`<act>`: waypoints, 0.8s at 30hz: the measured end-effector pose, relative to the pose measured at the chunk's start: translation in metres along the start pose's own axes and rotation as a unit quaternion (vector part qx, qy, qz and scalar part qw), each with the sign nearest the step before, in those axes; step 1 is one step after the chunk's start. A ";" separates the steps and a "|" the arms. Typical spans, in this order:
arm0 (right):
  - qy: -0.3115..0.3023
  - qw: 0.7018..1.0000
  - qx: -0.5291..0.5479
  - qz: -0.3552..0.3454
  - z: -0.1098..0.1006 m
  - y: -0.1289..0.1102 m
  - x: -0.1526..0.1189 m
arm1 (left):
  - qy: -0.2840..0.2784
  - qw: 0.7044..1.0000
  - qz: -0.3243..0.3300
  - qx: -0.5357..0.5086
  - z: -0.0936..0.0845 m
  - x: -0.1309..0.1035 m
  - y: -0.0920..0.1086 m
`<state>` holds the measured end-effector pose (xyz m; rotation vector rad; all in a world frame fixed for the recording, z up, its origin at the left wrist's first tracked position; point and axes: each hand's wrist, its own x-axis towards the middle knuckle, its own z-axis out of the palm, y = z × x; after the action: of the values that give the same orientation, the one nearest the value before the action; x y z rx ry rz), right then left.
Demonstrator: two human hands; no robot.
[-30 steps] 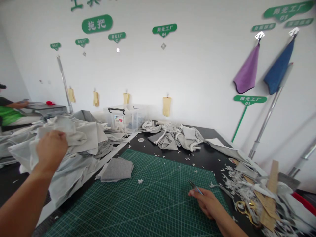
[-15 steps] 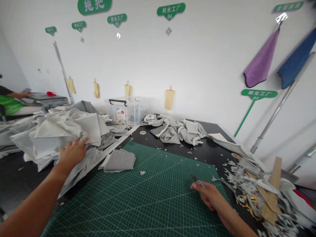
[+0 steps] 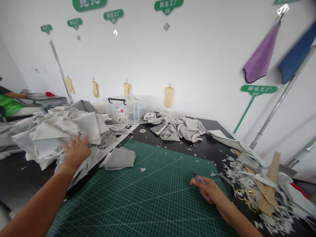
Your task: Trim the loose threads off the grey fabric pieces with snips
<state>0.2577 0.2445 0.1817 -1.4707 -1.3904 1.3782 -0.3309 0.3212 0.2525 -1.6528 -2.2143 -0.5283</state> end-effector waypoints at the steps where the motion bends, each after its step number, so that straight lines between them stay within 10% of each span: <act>1: -0.002 1.000 0.000 -0.002 0.000 0.000 0.000 | 0.039 0.999 -0.011 0.025 -0.002 -0.010 0.016; 8: -0.010 1.000 -0.002 0.007 -0.001 -0.002 -0.002 | -0.115 0.962 0.218 -0.117 0.016 -0.077 0.117; 16: -0.010 1.000 -0.003 0.005 -0.002 0.002 -0.002 | -0.161 0.948 0.232 -0.148 0.037 -0.089 0.129; 24: -0.009 1.000 -0.005 0.014 0.000 -0.002 -0.004 | -0.170 0.916 0.242 -0.270 0.001 -0.103 0.160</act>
<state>0.2581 0.2409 0.1850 -1.4934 -1.3942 1.4071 -0.1494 0.2767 0.2196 -2.6572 -1.8377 -0.8072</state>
